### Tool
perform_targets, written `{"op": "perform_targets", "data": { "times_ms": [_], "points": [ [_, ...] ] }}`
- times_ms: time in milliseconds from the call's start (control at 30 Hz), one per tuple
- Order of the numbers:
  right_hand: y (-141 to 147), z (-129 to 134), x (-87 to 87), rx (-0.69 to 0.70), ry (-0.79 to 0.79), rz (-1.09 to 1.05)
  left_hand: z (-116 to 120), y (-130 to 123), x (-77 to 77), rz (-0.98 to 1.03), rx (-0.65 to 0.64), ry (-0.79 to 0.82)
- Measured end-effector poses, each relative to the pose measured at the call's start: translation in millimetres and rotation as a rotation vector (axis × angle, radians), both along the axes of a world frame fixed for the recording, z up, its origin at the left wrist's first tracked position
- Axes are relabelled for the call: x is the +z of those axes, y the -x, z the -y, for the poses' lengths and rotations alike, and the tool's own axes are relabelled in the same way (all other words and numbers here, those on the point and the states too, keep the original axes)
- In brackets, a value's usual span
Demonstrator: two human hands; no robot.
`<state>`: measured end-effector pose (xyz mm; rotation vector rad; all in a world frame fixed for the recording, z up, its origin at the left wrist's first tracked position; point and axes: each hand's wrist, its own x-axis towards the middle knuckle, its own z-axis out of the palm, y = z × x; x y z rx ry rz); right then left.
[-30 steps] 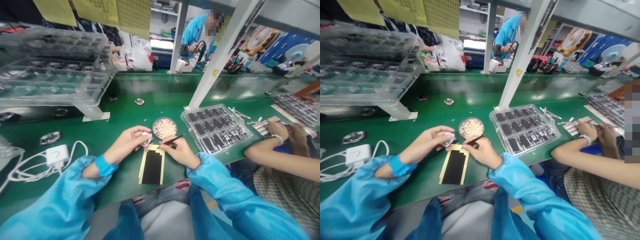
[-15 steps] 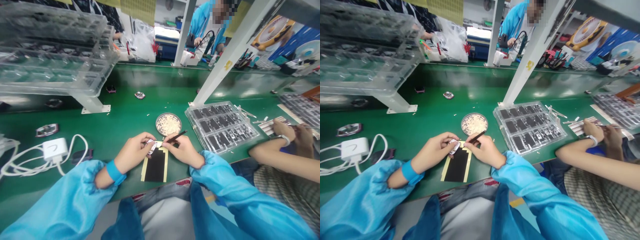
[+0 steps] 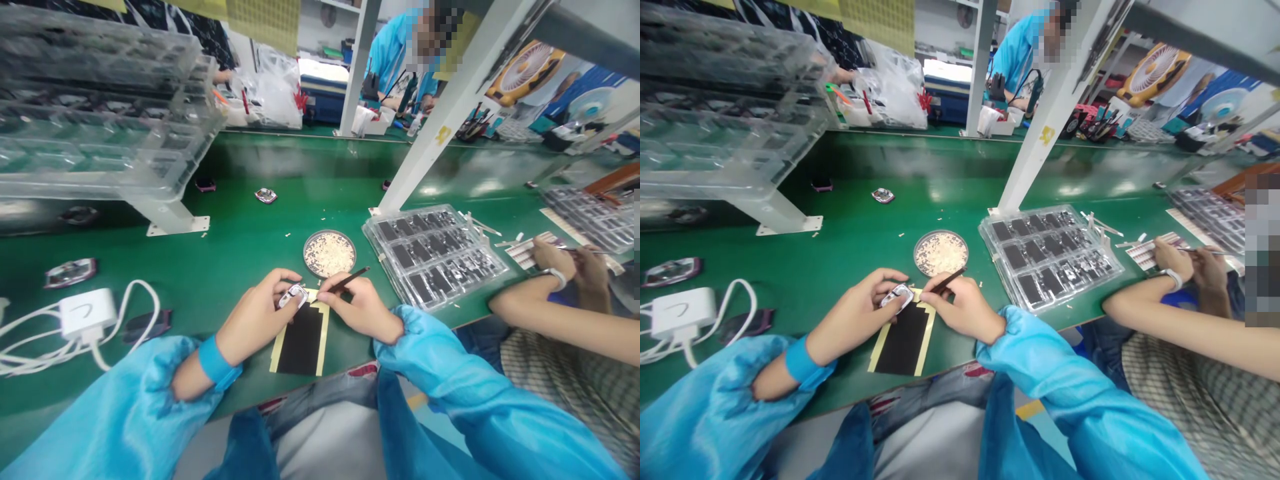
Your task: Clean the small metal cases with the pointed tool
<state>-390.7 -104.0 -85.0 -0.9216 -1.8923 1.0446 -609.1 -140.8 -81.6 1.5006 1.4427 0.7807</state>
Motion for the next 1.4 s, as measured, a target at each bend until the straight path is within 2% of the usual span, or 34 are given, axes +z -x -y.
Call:
{"op": "perform_targets", "data": {
  "times_ms": [233,467,633,900,1100,1233,1400],
  "points": [
    [-3.9,1.2,6.6,-0.033,-0.040,-0.031,-4.7,1.9,0.9,0.006,-0.020,-0.088],
    [0.2,1.3,2.2,0.013,-0.074,0.058,-1.9,2.6,2.8,-0.207,-0.023,-0.107],
    [-0.5,1.7,3.4,0.029,-0.056,0.047,-0.3,0.5,7.5,-0.260,-0.036,-0.132],
    [-6.8,0.5,7.8,-0.036,0.005,-0.057,1.0,-1.3,4.6,-0.096,0.022,-0.092],
    [-15.2,-0.3,11.3,-0.097,0.000,-0.236,5.8,-5.3,14.4,-0.064,-0.084,-0.070],
    [-15.6,0.9,11.3,-0.056,-0.050,-0.291,8.3,-4.9,18.3,-0.069,-0.074,-0.068],
    [-13.2,5.3,11.7,0.012,-0.200,-0.309,7.4,-6.4,21.0,-0.204,-0.185,-0.141]
  ]
}}
